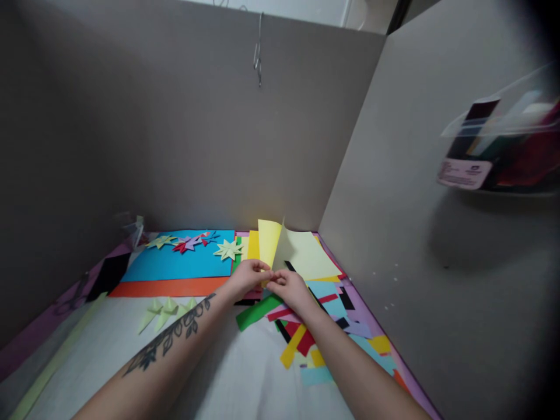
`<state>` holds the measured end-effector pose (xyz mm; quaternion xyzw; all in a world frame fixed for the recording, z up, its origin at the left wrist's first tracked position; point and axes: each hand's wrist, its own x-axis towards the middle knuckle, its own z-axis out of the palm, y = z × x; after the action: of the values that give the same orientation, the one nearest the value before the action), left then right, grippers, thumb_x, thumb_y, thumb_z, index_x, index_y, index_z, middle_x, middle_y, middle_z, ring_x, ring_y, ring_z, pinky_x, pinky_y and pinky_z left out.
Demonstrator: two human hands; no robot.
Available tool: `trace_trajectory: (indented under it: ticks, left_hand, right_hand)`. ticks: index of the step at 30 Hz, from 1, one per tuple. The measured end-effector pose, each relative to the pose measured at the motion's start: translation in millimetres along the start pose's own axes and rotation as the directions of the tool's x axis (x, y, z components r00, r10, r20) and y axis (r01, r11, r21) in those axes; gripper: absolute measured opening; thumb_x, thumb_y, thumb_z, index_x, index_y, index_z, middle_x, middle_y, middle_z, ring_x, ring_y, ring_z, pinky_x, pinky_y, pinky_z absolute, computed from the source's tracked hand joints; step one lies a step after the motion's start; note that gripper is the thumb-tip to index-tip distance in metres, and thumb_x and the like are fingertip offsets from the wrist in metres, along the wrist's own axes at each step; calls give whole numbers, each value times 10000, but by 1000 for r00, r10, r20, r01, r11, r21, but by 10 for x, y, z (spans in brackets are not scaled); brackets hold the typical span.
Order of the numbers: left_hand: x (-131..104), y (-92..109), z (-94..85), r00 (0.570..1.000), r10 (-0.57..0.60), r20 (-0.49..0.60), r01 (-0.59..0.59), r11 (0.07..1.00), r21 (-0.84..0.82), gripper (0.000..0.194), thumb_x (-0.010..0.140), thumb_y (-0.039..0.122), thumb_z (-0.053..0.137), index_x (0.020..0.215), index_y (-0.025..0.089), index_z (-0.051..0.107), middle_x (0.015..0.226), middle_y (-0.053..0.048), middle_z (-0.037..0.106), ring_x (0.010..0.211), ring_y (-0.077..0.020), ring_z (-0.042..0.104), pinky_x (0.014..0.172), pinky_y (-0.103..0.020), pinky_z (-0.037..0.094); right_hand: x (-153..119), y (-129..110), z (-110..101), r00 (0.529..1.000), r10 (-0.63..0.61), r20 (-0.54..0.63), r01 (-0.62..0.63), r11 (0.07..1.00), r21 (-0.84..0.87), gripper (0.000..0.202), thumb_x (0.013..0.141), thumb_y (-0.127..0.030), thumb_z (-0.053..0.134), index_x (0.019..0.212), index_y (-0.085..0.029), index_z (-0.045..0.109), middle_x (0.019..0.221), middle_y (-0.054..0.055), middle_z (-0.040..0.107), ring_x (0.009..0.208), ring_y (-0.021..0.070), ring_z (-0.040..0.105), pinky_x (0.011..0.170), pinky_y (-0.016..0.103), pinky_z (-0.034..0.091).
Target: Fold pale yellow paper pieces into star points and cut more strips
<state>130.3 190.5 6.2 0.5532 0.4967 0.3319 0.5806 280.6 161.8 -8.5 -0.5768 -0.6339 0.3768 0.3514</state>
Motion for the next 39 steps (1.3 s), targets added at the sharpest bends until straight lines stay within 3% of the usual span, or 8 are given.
trace_trajectory:
  ticks: [6,18,24,27,29,32,39]
  left_hand:
    - [18,-15,-8,1000,12,-8,-12,1000,21,438,578,440,763,848,142,589,651,3,603,449,-76,513,414,-192,439]
    - [-6,-13,-31,998,-42,50,49,988,-147,512,496,430,814,847,106,629,611,7,600,483,-75,523,466,-199,451]
    - [-22,-9,-34,987,-152,47,159,960,-233,434,522,355,829,821,125,615,528,56,526,429,-49,483,479,-203,474]
    - [-45,-4,-21,987,-149,61,160,961,-224,388,562,353,805,801,139,588,461,92,433,380,-39,428,433,-194,458]
    - [-55,-9,-3,990,-130,47,136,974,-183,381,571,342,791,816,149,571,462,100,415,366,-43,416,402,-191,438]
    - [-46,-32,27,998,-55,-23,53,996,-73,349,570,279,768,821,151,563,557,59,512,406,-57,468,406,-183,426]
    - [-2,-85,48,964,248,-97,-226,954,196,235,586,109,650,789,157,542,784,-22,602,646,-113,578,499,-156,428]
  right_hand:
    - [28,58,9,1000,-4,11,4,998,66,210,656,-310,643,778,-140,655,578,-6,606,534,118,501,516,217,368]
    - [36,73,14,1000,28,14,-30,990,138,221,635,-341,661,713,-141,607,533,-24,567,486,91,454,506,211,344]
    - [24,68,4,1000,29,4,-29,991,129,259,653,-404,650,662,-160,563,495,-49,494,462,81,393,467,201,303]
    - [18,64,-2,1000,12,-16,-10,996,83,333,698,-487,610,639,-163,562,470,-61,425,448,75,334,439,200,258]
    - [20,69,1,999,-2,-33,4,999,51,366,716,-519,586,629,-165,562,468,-61,408,449,76,323,434,203,245]
    - [25,79,7,999,-10,-46,12,999,45,347,717,-497,587,614,-169,542,468,-64,399,454,78,323,437,205,244]
    - [25,68,-10,998,4,-59,0,998,66,310,732,-411,538,552,-189,419,471,-72,330,452,77,291,438,208,219]
